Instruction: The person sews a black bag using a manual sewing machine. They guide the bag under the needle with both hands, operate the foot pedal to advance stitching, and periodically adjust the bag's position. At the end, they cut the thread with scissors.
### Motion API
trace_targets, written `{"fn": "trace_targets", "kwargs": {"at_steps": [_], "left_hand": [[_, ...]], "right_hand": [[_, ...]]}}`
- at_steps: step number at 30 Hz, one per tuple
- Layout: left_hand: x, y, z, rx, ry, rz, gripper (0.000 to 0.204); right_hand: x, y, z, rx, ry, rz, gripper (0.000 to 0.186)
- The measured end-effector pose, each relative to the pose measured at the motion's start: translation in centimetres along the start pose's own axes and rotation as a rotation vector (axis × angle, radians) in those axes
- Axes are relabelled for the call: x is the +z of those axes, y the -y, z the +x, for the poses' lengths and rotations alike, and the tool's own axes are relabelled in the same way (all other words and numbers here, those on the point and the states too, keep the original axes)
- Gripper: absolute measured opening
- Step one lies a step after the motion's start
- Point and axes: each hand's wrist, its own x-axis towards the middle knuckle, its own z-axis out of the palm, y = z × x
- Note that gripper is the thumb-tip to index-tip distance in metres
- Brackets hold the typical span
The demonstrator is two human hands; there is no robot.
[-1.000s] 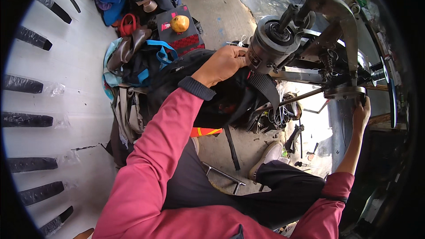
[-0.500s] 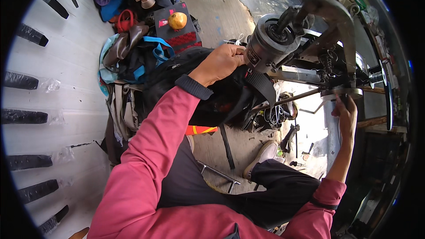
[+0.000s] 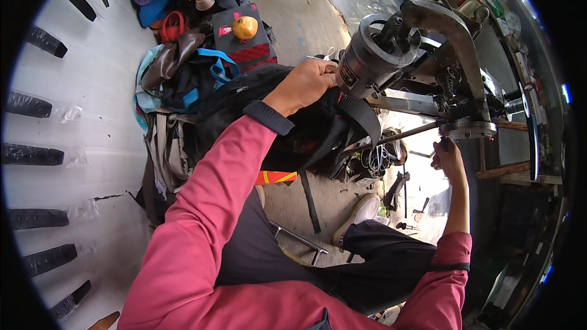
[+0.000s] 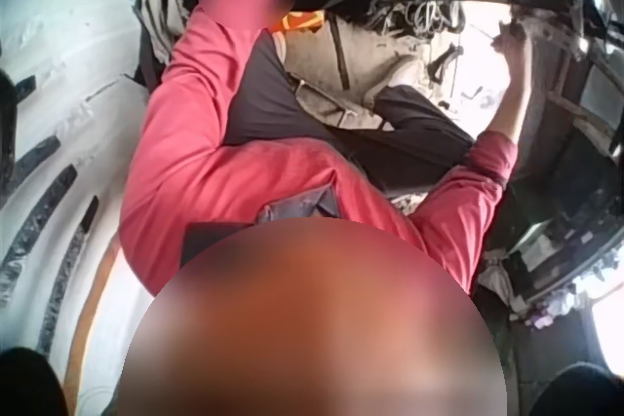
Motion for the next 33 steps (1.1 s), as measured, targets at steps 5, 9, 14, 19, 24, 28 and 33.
{"fn": "trace_targets", "kwargs": {"at_steps": [5, 9, 14, 19, 24, 28, 33], "left_hand": [[0.1, 0.3, 0.2, 0.024, -0.015, 0.002, 0.021], [0.1, 0.0, 0.3, -0.008, -0.020, 0.006, 0.021], [0.4, -0.3, -0.1, 0.037, -0.051, 0.012, 0.021], [0.6, -0.8, -0.3, 0.000, -0.072, 0.057, 0.022], [0.6, -0.9, -0.4, -0.023, -0.076, 0.067, 0.021], [-0.4, -0.6, 0.2, -0.008, 0.053, 0.016, 0.020], [-2.1, 0.0, 0.1, -0.041, 0.144, 0.071, 0.029]], "right_hand": [[-4.4, 4.5, -4.0, -0.390, -0.260, 0.129, 0.020], [-8.6, 2.1, -1.3, -0.257, -0.695, -0.059, 0.022], [-6.3, -3.0, 2.1, -0.070, -0.605, -0.172, 0.020], [0.1, 0.3, -0.1, -0.002, -0.050, -0.008, 0.019], [-3.3, 5.0, -4.4, -0.380, -0.271, 0.155, 0.021], [-7.5, 2.5, -1.7, -0.340, -0.739, -0.027, 0.018], [-8.3, -4.0, 2.7, -0.097, -0.738, -0.288, 0.032]]}}
